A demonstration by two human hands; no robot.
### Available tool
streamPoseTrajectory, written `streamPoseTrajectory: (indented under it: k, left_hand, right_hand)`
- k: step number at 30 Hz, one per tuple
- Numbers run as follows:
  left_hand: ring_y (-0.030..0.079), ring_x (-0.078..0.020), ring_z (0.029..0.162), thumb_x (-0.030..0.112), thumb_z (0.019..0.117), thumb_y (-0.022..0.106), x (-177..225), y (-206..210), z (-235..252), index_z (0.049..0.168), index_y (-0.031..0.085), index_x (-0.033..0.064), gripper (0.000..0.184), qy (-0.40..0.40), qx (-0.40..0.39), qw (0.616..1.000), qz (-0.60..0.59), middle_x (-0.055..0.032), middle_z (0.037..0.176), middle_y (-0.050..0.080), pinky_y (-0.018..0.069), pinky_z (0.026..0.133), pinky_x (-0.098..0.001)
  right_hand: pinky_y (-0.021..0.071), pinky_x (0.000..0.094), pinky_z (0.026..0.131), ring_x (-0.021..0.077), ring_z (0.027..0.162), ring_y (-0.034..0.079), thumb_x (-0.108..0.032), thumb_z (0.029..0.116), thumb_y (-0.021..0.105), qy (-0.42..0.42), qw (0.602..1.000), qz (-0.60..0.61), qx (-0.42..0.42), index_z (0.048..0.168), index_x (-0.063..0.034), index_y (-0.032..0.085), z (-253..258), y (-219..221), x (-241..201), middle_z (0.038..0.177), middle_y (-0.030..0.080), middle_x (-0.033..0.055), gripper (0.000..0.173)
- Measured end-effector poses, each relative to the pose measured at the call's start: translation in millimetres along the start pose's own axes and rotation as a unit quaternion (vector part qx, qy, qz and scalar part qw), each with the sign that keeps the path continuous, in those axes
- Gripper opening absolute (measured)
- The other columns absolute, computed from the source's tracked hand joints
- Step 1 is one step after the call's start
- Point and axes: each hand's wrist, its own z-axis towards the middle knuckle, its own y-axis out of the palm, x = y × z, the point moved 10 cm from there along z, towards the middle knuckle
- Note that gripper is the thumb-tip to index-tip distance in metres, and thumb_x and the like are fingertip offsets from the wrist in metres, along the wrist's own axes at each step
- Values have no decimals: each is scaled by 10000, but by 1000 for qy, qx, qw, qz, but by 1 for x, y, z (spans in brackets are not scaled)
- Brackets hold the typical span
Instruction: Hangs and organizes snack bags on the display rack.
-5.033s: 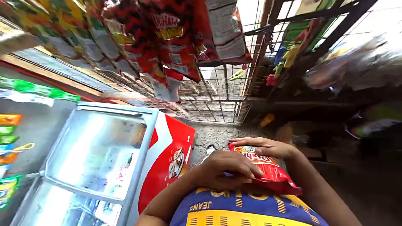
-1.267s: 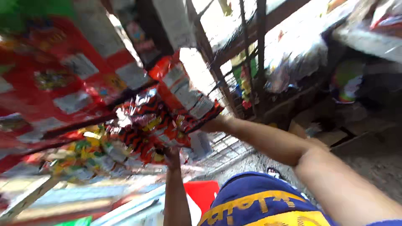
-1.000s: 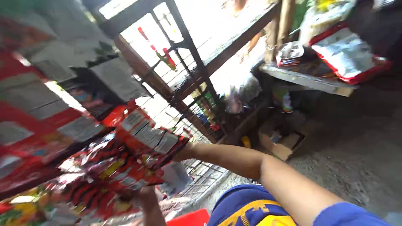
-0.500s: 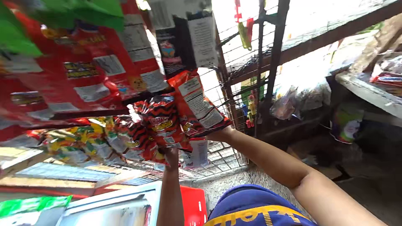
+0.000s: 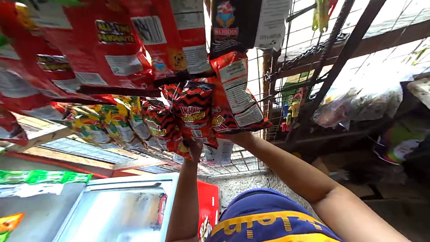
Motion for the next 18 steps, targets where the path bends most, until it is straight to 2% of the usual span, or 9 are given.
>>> streamPoseTrajectory:
  k: [2, 5, 9, 12, 18]
  left_hand:
    - [558, -529, 1266, 2, 956, 607, 4, 0, -1, 1252, 594, -192, 354, -73, -69, 995, 28, -402, 1276, 598, 397, 1090, -603]
    - [491, -516, 1348, 23, 978, 600, 2, 6, -1, 1312, 537, -210, 412, -82, -89, 992, 27, -414, 1351, 543, 332, 1170, -545]
    - [498, -507, 1345, 22, 963, 624, -2, 8, -2, 1303, 546, -205, 416, -48, -74, 996, -21, -403, 1345, 553, 343, 1171, -546]
    - [472, -495, 1373, 25, 968, 639, -1, 7, -2, 1326, 548, -180, 422, -51, -84, 994, -38, -392, 1380, 535, 324, 1178, -552]
    - [458, -468, 1397, 45, 1014, 576, 1, 9, -6, 1350, 545, -155, 393, -30, -104, 994, 14, -361, 1419, 523, 310, 1186, -546]
  right_hand:
    - [548, 465, 956, 283, 1048, 713, -227, 855, 804, -5, 1000, 7, 20, 1089, 50, 732, -2, 5, -4, 1059, 742, 206, 369]
    - [544, 472, 959, 288, 1063, 703, -202, 865, 804, 6, 1000, 6, 17, 1102, 34, 730, 1, 13, -10, 1072, 733, 202, 342]
    - [555, 544, 904, 342, 1030, 711, -178, 887, 767, -21, 998, -54, 8, 1054, 9, 747, 0, 36, -14, 1038, 737, 208, 251]
    - [564, 556, 855, 368, 974, 727, -119, 861, 755, -51, 996, -55, 45, 994, 31, 753, -3, 38, -23, 986, 745, 222, 201]
    - [570, 519, 826, 366, 926, 736, -38, 833, 732, -74, 993, -54, 70, 955, 47, 754, -7, 32, -35, 940, 747, 223, 150]
